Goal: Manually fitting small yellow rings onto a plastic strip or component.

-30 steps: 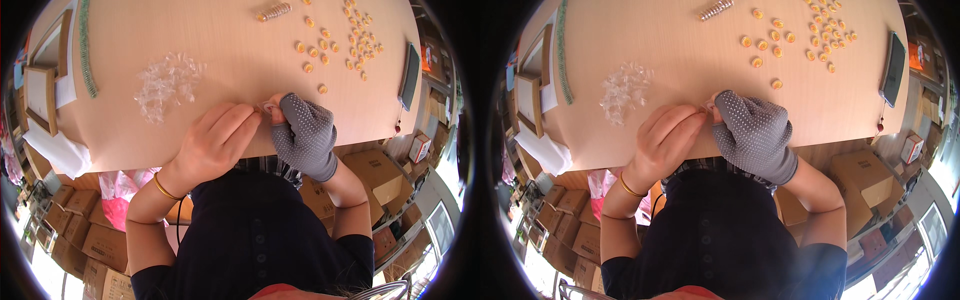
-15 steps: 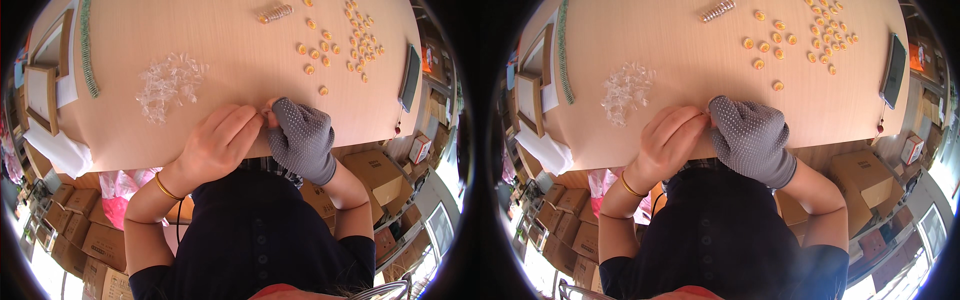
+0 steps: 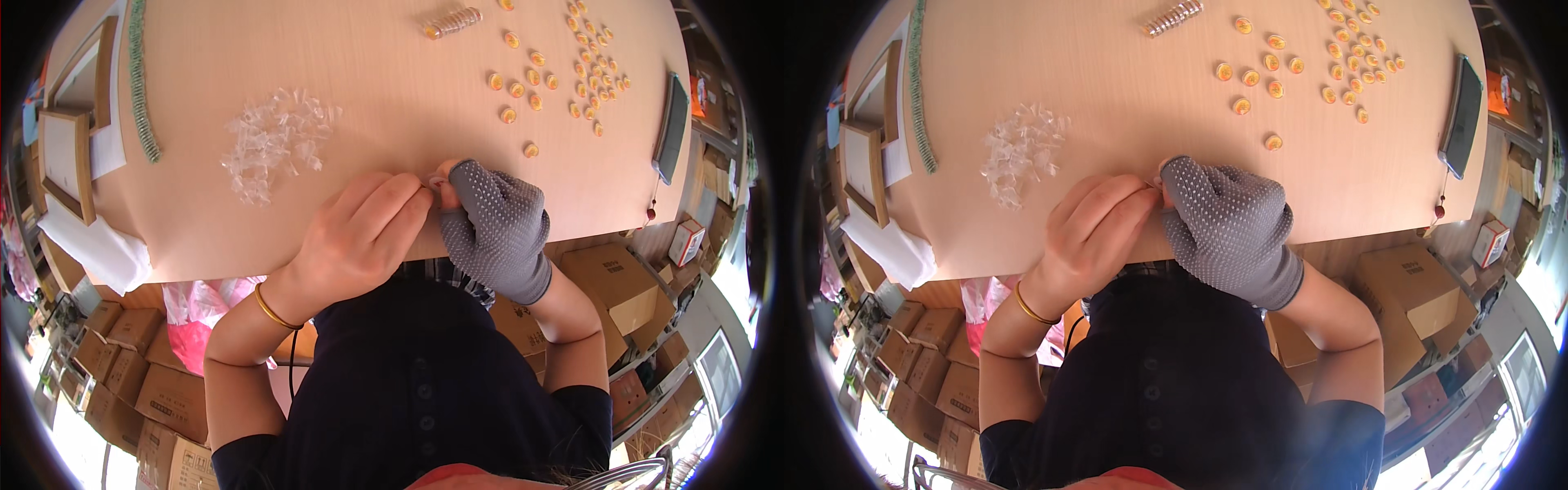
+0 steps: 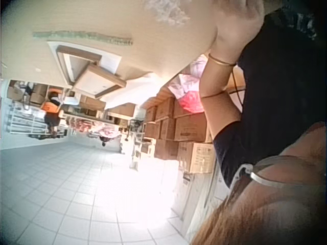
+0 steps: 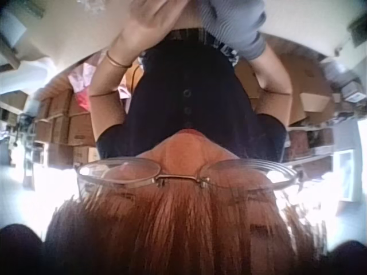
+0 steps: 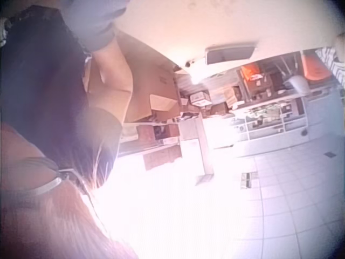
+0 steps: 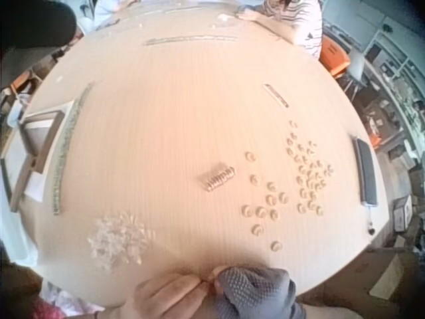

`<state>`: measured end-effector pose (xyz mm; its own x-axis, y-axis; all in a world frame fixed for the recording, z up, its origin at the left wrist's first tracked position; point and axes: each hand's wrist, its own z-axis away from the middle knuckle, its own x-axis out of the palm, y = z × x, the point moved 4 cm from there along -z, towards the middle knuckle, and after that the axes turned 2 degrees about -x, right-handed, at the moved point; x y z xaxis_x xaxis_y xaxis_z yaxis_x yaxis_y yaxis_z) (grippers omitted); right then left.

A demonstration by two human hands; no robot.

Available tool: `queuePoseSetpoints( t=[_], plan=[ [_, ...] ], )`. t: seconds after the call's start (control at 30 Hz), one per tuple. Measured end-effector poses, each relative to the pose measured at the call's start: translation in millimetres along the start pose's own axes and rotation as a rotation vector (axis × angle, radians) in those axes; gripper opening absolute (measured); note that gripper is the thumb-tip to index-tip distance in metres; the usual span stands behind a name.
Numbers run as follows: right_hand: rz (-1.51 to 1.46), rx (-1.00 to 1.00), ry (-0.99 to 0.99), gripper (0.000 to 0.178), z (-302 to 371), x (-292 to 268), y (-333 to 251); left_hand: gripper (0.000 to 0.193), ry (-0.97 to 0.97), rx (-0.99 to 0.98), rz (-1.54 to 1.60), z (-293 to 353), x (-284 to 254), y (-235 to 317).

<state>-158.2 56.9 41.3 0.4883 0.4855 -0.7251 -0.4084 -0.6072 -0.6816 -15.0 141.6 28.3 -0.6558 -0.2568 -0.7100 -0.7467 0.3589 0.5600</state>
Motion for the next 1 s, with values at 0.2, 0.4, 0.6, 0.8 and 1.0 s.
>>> queuePoseSetpoints(
  t=[0.2, 0.4, 0.6, 0.8, 1.0],
  plan=[
    [-0.074, 0.002, 0.077, 0.03, 2.6, 1.7, 4.8, 0.027, 0.014, -0.004, 0.008, -0.4, -0.6, 0.2],
    [0.003, 0.025, 0.033, 0.008, -1.4, -0.4, -1.6, 0.027, 0.016, 0.0, -0.001, -0.2, 0.2, 0.1],
    [-0.054, 0.02, 0.062, 0.007, 0.3, 1.1, -2.2, 0.028, 0.005, -0.006, -0.007, 0.3, -0.3, 0.7],
    [-0.11, 0.034, 0.022, 0.004, -2.5, -1.7, 0.2, 0.029, -0.026, -0.011, -0.029, 0.7, -0.9, 2.0],
    [0.019, 0.005, -0.008, 0.017, 1.0, 1.7, 4.6, 0.028, -0.036, -0.024, -0.07, 1.2, -0.6, 2.8]
  ],
)
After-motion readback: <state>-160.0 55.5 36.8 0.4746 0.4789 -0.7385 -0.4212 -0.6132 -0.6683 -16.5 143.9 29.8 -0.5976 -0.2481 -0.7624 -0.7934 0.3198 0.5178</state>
